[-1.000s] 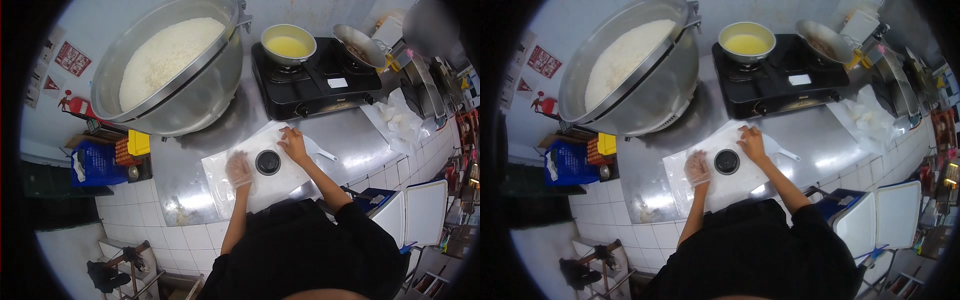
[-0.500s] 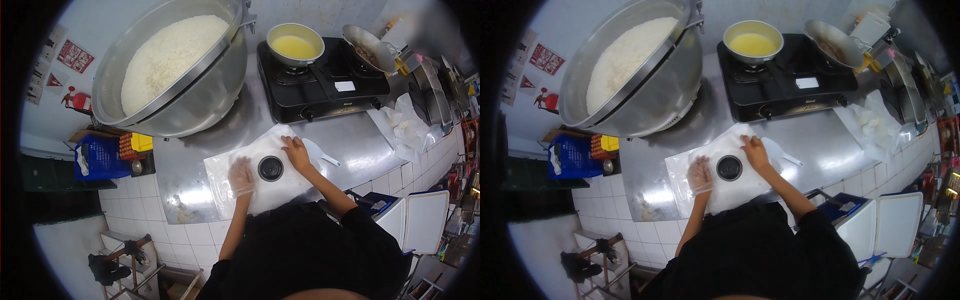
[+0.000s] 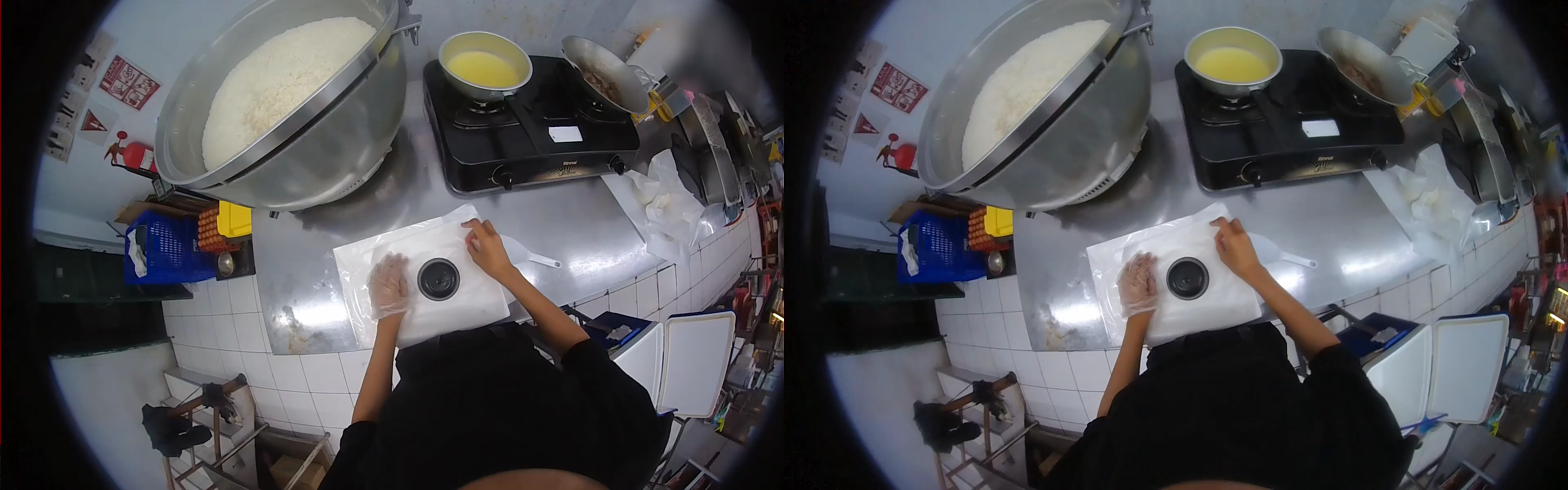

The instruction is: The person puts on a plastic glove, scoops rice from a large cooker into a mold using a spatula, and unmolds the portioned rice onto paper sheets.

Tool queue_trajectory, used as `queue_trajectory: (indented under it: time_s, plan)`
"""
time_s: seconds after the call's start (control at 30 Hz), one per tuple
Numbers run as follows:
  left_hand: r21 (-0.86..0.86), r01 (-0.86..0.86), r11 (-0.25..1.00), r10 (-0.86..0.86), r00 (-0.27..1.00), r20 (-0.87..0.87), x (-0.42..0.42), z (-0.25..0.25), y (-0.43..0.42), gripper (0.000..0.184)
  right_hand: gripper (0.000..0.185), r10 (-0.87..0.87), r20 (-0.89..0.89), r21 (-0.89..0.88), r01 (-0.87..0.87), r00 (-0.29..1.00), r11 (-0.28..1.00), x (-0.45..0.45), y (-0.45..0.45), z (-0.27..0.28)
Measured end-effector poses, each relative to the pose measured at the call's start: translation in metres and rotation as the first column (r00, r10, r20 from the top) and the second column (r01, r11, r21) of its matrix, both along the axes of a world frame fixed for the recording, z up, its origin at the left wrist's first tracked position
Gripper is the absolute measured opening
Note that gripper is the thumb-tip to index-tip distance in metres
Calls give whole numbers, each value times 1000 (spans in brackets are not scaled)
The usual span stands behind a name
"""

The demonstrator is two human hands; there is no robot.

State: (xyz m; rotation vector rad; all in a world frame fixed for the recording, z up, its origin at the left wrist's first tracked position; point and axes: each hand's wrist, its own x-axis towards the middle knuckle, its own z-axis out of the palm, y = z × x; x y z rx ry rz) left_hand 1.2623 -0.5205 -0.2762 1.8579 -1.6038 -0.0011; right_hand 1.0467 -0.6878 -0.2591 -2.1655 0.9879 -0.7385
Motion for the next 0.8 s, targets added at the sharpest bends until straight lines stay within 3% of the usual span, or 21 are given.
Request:
queue_trajectory:
  time_s: [0.17, 0.37, 0.57, 0.8]
  plan:
    - [15, -18, 1000, 18, 1000, -3, 0, -2, 1, 43, 42, -98, -27, -174, 92, 995, 980, 5, -15, -7]
    - [35, -20, 999, 20, 1000, -5, 0, -3, 2, 42, 29, -134, -146, -212, 101, 980, 972, 7, -3, -17]
    - [11, -23, 1000, 24, 999, -25, -2, 0, 2, 43, 23, -151, -71, -155, 139, 986, 978, 9, -4, -26]
    - [-28, -16, 999, 16, 1000, -5, -2, 0, 1, 45, 23, -147, -64, -322, 119, 987, 939, 9, 2, -12]
